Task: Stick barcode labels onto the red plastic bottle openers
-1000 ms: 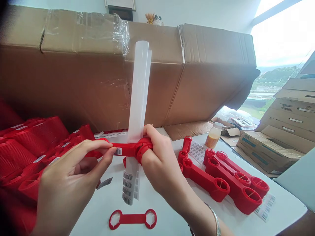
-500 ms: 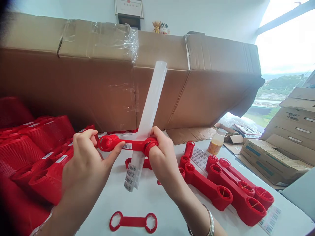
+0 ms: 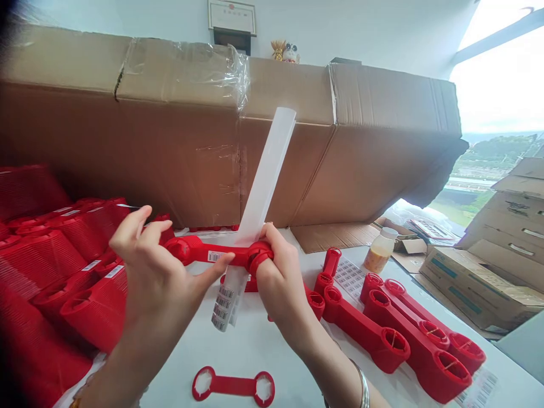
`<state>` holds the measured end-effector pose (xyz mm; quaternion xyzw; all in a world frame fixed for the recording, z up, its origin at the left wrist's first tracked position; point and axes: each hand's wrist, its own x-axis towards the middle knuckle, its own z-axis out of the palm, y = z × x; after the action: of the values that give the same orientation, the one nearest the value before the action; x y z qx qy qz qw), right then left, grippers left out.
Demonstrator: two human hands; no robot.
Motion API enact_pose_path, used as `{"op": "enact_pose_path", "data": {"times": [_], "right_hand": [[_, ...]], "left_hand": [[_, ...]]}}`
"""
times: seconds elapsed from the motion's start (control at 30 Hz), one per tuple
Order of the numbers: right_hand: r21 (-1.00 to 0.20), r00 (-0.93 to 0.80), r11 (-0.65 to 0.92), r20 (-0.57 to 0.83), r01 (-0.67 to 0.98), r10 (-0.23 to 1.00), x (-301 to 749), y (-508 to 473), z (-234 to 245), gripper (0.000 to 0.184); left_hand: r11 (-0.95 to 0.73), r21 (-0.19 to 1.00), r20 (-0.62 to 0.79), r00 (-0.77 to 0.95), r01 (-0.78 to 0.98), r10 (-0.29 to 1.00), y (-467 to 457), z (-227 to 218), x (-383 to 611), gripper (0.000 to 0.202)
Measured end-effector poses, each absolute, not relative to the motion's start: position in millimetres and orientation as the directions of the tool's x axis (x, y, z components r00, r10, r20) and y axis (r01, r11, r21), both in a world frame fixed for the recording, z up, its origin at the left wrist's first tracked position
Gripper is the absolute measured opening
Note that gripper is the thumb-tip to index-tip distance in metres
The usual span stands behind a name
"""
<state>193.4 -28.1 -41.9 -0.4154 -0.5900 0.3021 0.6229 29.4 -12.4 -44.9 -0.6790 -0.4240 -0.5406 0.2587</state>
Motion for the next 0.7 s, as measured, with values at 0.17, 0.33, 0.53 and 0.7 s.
{"op": "enact_pose_path", "data": {"times": [0.17, 0.33, 0.53, 0.7], "right_hand": [[-0.874, 0.131, 0.472, 0.484, 0.115, 0.865, 200.7, -25.7, -35.5, 0.016], [-0.89, 0.133, 0.449, 0.456, 0.076, 0.88, 203.8, -30.4, -26.9, 0.017], [-0.864, 0.176, 0.492, 0.503, 0.101, 0.846, 208.7, -29.7, -26.7, 0.019], [-0.834, 0.171, 0.549, 0.55, 0.057, 0.817, 215.5, -28.5, -28.2, 0.019]], "left_hand": [[-0.48, 0.165, 0.927, 0.03, 0.862, 0.373, -6.1, -35.0, 14.1, 0.084], [-0.509, 0.207, 0.904, 0.036, 0.835, 0.426, -5.7, -33.1, 8.9, 0.071], [-0.469, 0.508, 0.668, 0.013, 0.722, 0.744, -3.8, -27.4, 3.6, 0.052], [-0.258, 0.915, 0.191, 0.231, 0.309, 0.954, -3.9, -9.4, -5.9, 0.05]]}}
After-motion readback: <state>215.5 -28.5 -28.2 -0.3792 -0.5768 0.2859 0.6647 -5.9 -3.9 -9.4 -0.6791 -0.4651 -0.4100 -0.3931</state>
